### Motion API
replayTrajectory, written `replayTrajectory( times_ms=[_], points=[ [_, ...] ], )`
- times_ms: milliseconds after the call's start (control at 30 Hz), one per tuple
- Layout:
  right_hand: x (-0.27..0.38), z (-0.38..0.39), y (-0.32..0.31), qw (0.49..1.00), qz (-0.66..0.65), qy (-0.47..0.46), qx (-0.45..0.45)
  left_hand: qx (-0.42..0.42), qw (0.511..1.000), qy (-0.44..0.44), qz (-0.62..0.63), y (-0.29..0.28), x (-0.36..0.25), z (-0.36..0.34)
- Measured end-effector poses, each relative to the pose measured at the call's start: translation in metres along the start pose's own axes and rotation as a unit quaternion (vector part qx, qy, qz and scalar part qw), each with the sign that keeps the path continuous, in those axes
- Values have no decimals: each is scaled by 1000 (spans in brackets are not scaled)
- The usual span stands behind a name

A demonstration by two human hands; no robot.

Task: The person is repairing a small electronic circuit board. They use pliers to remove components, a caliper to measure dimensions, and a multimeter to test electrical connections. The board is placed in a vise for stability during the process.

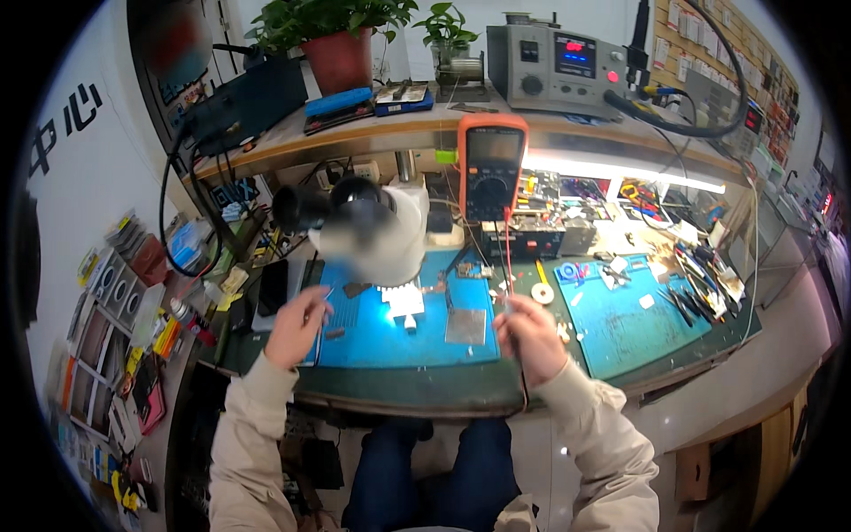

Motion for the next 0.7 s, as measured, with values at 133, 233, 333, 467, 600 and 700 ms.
replayTrajectory(
  times_ms=[133,233,333,467,600,700],
  points=[
    [-9,7,52,988,68,96,104,11,892,257,-372,-12,85,-132],
    [-10,-14,52,989,-3,131,61,65,897,192,-394,28,131,-208],
    [-8,-37,50,995,25,70,72,84,898,123,-413,42,135,-256],
    [-13,-62,53,990,121,-51,54,93,905,91,-404,51,151,-273],
    [-16,-70,57,955,243,-172,-9,99,909,90,-394,38,185,-225],
    [-28,-71,43,936,270,-215,-66,112,919,93,-367,46,199,-201]
  ],
)
Point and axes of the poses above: each hand's wrist, its own z-axis away from the middle knuckle, its own y-axis out of the palm, x = y × z, the point moved 1 cm from there along -z, towards the middle knuckle, and after that the axes turned 13 degrees about z, right-handed, at the moved point
